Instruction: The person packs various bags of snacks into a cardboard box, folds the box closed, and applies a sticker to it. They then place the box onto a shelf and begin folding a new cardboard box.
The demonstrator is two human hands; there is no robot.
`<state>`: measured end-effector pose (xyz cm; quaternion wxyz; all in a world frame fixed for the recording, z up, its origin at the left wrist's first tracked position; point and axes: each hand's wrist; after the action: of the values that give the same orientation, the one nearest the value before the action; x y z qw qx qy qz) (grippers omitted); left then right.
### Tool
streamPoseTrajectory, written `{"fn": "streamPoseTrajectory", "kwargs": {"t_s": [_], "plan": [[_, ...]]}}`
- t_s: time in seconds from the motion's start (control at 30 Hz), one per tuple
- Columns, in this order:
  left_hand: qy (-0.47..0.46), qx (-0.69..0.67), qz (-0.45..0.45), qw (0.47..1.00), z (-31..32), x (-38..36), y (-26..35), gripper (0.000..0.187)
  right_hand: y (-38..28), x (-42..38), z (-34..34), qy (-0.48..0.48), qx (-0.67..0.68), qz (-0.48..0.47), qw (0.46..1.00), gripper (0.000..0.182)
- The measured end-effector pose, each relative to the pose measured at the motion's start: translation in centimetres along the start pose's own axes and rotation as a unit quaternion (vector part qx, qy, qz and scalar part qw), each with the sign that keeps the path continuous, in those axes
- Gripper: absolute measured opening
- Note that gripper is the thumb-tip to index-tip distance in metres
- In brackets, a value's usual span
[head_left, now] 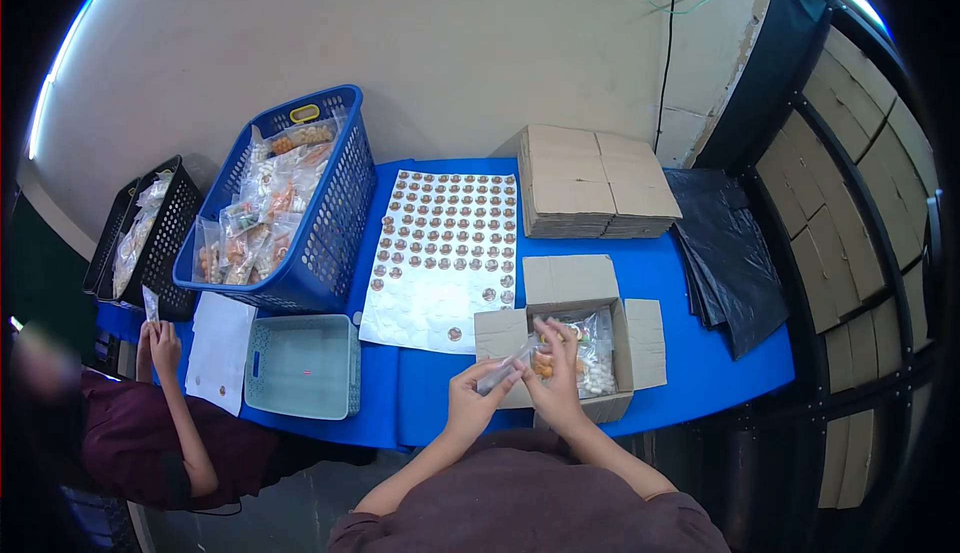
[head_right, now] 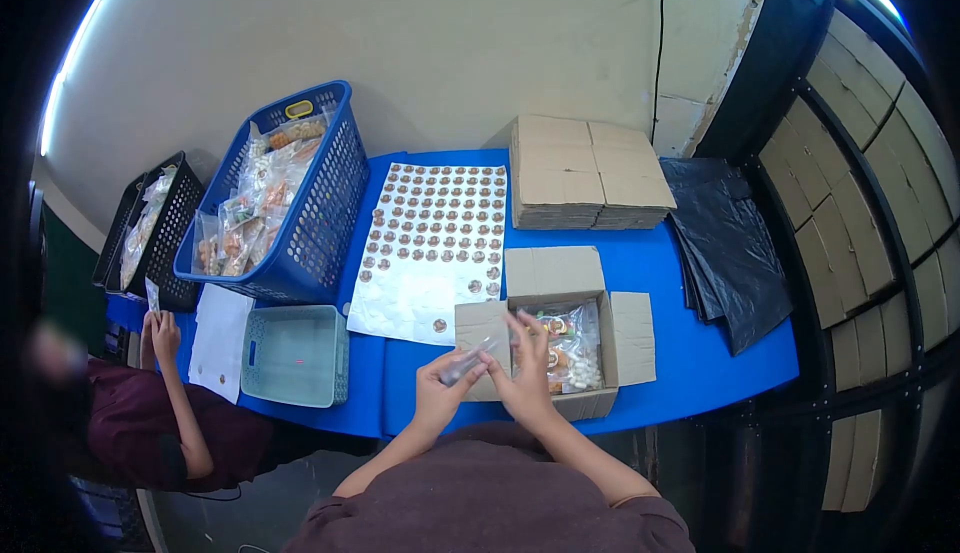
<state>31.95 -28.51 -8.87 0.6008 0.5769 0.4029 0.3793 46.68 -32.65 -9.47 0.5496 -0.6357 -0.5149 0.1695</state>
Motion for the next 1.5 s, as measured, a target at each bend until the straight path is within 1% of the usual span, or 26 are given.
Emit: {"fn": "streamPoseTrajectory", "kwargs": {"t_s": [0.07,0.1,0.13,0.2,0.23,0.3,0.43,0.5,0.53,0.6,0.63,0.67,0.73,0.77,0.83,0.87,0.93,0.97,1.03,1.13,1.27,1.33,1.37,1.43,1.47,1.5], "plan": [[0.022,-0.03,-0.029,0.999,0.0,-0.2,0.1,0.025,0.8,0.5,0.2,-0.007,0.09,0.047,0.995,0.037],[0.044,-0.06,-0.056,0.996,0.0,-0.1,0.2,0.021,1.4,0.7,-0.5,-0.09,0.109,0.065,0.988,0.03],[0.043,-0.06,-0.055,0.996,-0.1,0.0,0.2,0.021,1.6,0.7,-0.7,-0.09,0.108,0.065,0.988,0.03],[0.019,-0.081,-0.037,0.996,-0.3,0.1,-0.2,0.024,1.6,0.6,-1.0,-0.129,0.18,0.142,0.965,0.023],[0.018,-0.08,-0.038,0.996,-0.6,0.4,-0.5,0.024,1.5,0.6,-1.2,-0.128,0.18,0.143,0.965,0.023],[-0.028,0.047,0.046,0.997,-1.2,0.7,-1.1,0.031,1.2,0.6,-1.6,-0.112,0.232,0.156,0.954,0.021],[-0.098,-0.003,0.028,0.995,-1.4,0.8,-0.8,0.04,0.9,0.5,-2.5,-0.098,0.233,0.2,0.947,0.021],[-0.16,-0.074,0.002,0.984,-1.6,1.0,-0.9,0.044,1.9,0.4,-2.6,-0.065,0.173,0.071,0.98,0.024],[-0.162,-0.075,0.002,0.984,-1.8,1.2,-1.2,0.044,2.1,0.3,-3.0,-0.064,0.172,0.071,0.98,0.024],[-0.181,-0.11,-0.02,0.977,-2.3,1.5,-2.1,0.044,2.7,0.0,-4.3,0.016,0.173,0.17,0.97,0.024],[-0.153,-0.095,-0.007,0.984,-2.4,1.5,-0.1,0.042,3.2,0.3,-5.6,0.066,0.139,0.189,0.97,0.024],[-0.155,-0.095,-0.007,0.983,-2.9,1.8,-0.1,0.042,3.7,0.7,-7.1,0.115,0.103,0.207,0.966,0.023],[-0.107,-0.053,0.016,0.993,-4.6,2.3,-0.5,0.04,5.8,1.2,-9.4,0.221,0.098,0.229,0.943,0.017],[-0.084,-0.042,0.021,0.995,-5.3,2.6,-0.3,0.039,6.3,1.2,-10.3,0.222,0.096,0.231,0.942,0.017],[-0.057,-0.044,0.017,0.997,-6.5,2.9,0.1,0.039,6.8,1.1,-11.8,0.244,-0.067,0.231,0.939,0.017],[-0.028,-0.045,0.017,0.998,-6.8,3.0,0.2,0.038,7.7,0.9,-12.5,0.245,-0.07,0.232,0.939,0.017],[-0.016,-0.052,0.022,0.998,-7.3,3.4,0.3,0.037,10.1,0.7,-12.9,0.189,-0.195,0.213,0.939,0.019],[-0.011,-0.057,0.02,0.998,-7.5,3.4,0.4,0.036,10.6,0.7,-12.7,0.188,-0.195,0.213,0.939,0.019],[-0.006,-0.06,0.019,0.998,-7.6,3.4,0.6,0.035,11.0,1.0,-11.8,0.142,-0.09,0.335,0.927,0.018],[0.009,-0.047,0.007,0.999,-7.5,3.3,0.8,0.033,14.0,0.9,-10.3,0.172,-0.029,0.372,0.912,0.019],[-0.018,-0.026,0.007,0.999,-7.8,3.2,0.0,0.033,16.4,1.2,-8.6,0.213,0.054,0.376,0.9,0.024],[-0.02,-0.015,0.01,1.0,-8.1,3.1,0.0,0.033,16.6,1.3,-8.5,0.127,-0.025,0.379,0.916,0.033],[-0.008,-0.023,0.017,1.0,-8.4,3.2,0.1,0.032,17.6,0.9,-8.8,0.126,-0.024,0.379,0.917,0.033],[0.006,-0.032,0.025,0.999,-9.4,3.7,0.5,0.03,19.6,-0.2,-9.2,0.0,-0.236,0.268,0.934,0.041],[0.024,-0.024,0.046,0.998,-10.2,4.1,0.9,0.03,19.8,-0.4,-9.5,-0.002,-0.236,0.266,0.935,0.041],[0.041,-0.015,0.067,0.997,-10.9,4.5,1.4,0.029,18.4,-0.4,-9.9,-0.072,-0.26,0.28,0.921,0.043]]}}
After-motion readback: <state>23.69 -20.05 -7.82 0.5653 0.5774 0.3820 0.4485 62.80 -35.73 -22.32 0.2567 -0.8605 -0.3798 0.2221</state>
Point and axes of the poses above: each hand's wrist, its own x-axis towards the middle knuckle, its own z-axis out of the palm, y = z × x, and after that the axes turned 5 degrees about y, right-handed
